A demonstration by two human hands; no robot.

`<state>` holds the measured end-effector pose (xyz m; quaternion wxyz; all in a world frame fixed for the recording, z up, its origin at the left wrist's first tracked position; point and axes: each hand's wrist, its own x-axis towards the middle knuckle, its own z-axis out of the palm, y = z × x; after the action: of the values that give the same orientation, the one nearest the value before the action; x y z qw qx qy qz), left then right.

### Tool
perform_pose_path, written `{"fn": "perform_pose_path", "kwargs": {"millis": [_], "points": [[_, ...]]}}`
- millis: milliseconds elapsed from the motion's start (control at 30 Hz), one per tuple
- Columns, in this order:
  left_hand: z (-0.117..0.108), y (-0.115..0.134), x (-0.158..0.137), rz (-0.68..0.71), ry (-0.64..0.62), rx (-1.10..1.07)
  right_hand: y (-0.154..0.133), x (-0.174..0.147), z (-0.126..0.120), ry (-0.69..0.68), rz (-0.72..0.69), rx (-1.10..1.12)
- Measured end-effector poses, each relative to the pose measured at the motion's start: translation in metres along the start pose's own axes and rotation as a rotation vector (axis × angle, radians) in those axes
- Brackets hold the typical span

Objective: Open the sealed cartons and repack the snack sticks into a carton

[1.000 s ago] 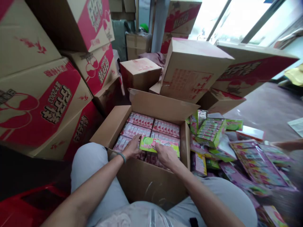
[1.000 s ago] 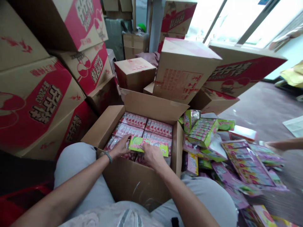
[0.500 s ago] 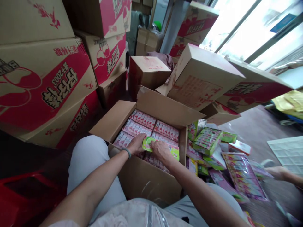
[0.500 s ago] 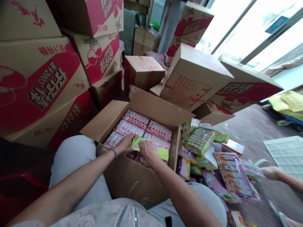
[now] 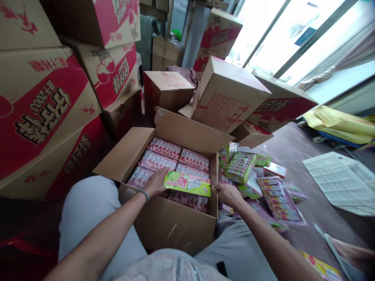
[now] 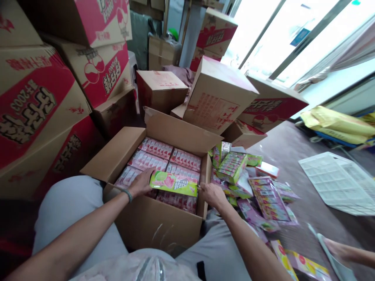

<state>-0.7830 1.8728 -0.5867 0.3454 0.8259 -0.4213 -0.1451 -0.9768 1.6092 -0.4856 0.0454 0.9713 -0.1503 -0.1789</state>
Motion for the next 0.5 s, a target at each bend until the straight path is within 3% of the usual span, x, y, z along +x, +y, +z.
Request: {"fn": "perform_pose_path", "kwargs": {"millis": [133,233,300,400,500], "points": [[0.006,-0.006,-0.003,-0.016,-0.009,0.005,-0.033,0.0,-0.009,0.138,0.023,0.109],[0.017,-0.021,-0.004,-0.028,-0.029,0.003,-0.067,0.015,-0.007,0.019,-0.099,0.106],[0.024,-0.033,-0.003,-0.011,-0.049,-0.012,-0.079,0.027,-0.002,0.016,-0.073,0.1],[0.029,-0.045,-0.002,0.019,-0.035,-0.02,-0.073,0.032,0.003,0.074,0.028,0.134],[0.028,-0.043,-0.004,-0.026,-0.021,0.0,-0.038,0.016,-0.002,0.124,0.146,0.201]]}}
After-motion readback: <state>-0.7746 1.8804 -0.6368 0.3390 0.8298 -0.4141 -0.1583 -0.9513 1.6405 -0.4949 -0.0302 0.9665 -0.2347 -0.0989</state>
